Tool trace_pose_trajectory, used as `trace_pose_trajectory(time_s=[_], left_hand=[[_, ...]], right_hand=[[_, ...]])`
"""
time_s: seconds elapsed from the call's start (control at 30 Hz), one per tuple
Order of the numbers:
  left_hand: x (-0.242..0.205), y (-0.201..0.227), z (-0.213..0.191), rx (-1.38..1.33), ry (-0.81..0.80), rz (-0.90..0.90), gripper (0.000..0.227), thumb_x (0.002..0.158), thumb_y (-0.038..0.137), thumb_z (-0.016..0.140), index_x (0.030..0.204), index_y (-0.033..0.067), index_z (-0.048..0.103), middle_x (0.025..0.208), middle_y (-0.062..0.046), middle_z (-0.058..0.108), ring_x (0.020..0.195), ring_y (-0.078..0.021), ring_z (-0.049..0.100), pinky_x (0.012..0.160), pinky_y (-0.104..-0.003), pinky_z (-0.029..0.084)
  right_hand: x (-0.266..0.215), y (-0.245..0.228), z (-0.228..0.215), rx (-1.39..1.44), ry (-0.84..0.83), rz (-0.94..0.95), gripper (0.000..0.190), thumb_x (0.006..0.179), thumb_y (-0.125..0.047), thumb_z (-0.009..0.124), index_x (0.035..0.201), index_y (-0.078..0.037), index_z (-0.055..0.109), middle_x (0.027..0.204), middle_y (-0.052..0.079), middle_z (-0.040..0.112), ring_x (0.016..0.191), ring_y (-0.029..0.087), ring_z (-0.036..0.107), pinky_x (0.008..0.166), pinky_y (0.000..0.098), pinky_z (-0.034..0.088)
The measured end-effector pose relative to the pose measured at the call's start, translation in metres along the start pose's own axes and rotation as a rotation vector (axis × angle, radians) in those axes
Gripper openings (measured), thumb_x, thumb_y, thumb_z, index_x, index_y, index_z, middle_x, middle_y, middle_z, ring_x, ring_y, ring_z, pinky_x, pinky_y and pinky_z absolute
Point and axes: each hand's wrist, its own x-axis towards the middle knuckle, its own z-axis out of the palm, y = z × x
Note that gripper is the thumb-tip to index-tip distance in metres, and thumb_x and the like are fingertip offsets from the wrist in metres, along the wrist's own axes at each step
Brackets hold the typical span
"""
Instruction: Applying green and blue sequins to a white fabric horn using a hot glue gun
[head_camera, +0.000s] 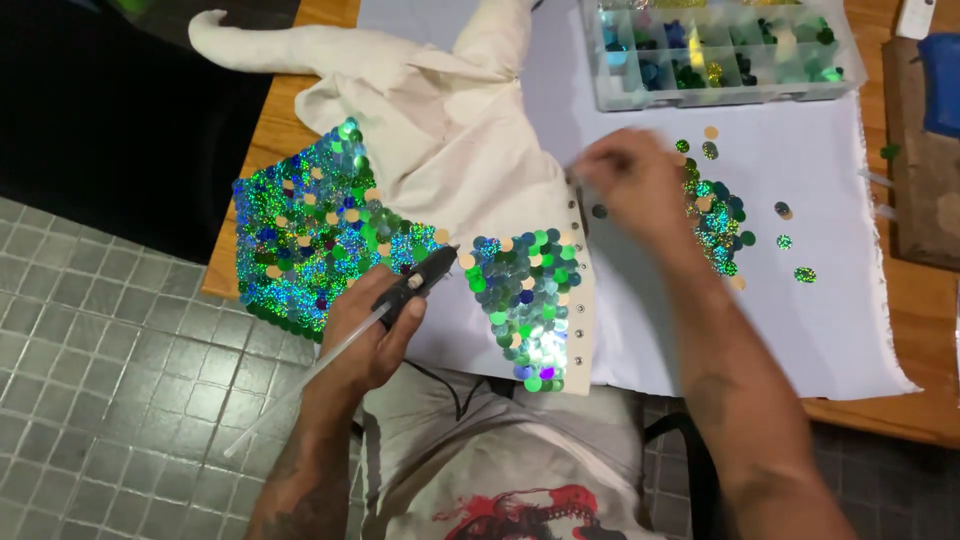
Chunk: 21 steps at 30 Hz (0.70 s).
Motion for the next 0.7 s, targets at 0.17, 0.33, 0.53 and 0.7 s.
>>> trace_pose_trajectory(time_s=[0.17, 0.33, 0.53, 0.7], left_hand=[[0.006, 0.019, -0.007, 0.057, -0.093, -0.002, 0.036, 0.102, 0.036, 0.046, 0.085, 0.0088, 0.061, 0.080, -0.010, 0.052, 0.071, -0.0322, 0.052, 0.064, -0.045, 0.039], [0.005, 0.014, -0.003, 0.072, -0.090, -0.015, 0.036, 0.103, 0.037, 0.046, 0.082, 0.0098, 0.058, 0.078, -0.008, 0.050, 0.067, -0.0307, 0.050, 0.060, -0.044, 0.039], [0.008, 0.016, -0.005, 0.035, -0.092, -0.024, 0.039, 0.103, 0.039, 0.045, 0.078, 0.0102, 0.055, 0.074, -0.006, 0.046, 0.065, -0.0272, 0.047, 0.059, -0.042, 0.036], [0.010, 0.017, -0.006, 0.028, -0.106, 0.000, 0.040, 0.103, 0.039, 0.043, 0.078, 0.0100, 0.052, 0.075, -0.007, 0.045, 0.065, -0.0268, 0.046, 0.058, -0.041, 0.037]], right_hand=[[-0.004, 0.056, -0.117, -0.727, 0.064, 0.519, 0.014, 0.095, -0.027, 0.072, 0.100, -0.017, 0.081, 0.091, 0.009, 0.076, 0.089, 0.029, 0.069, 0.078, 0.0427, 0.051], [-0.002, -0.039, -0.096, -0.401, -0.038, 0.771, 0.020, 0.089, -0.016, 0.077, 0.108, -0.014, 0.079, 0.097, 0.005, 0.075, 0.088, 0.017, 0.067, 0.080, 0.0318, 0.052], [-0.001, -0.030, -0.086, -0.391, -0.088, 0.688, 0.003, 0.087, -0.008, 0.078, 0.088, -0.010, 0.078, 0.098, 0.000, 0.078, 0.088, 0.013, 0.069, 0.077, 0.0304, 0.055], [0.000, -0.015, -0.090, -0.438, -0.063, 0.705, 0.034, 0.082, -0.016, 0.086, 0.114, -0.013, 0.076, 0.077, -0.002, 0.068, 0.078, 0.014, 0.063, 0.076, 0.0313, 0.050]])
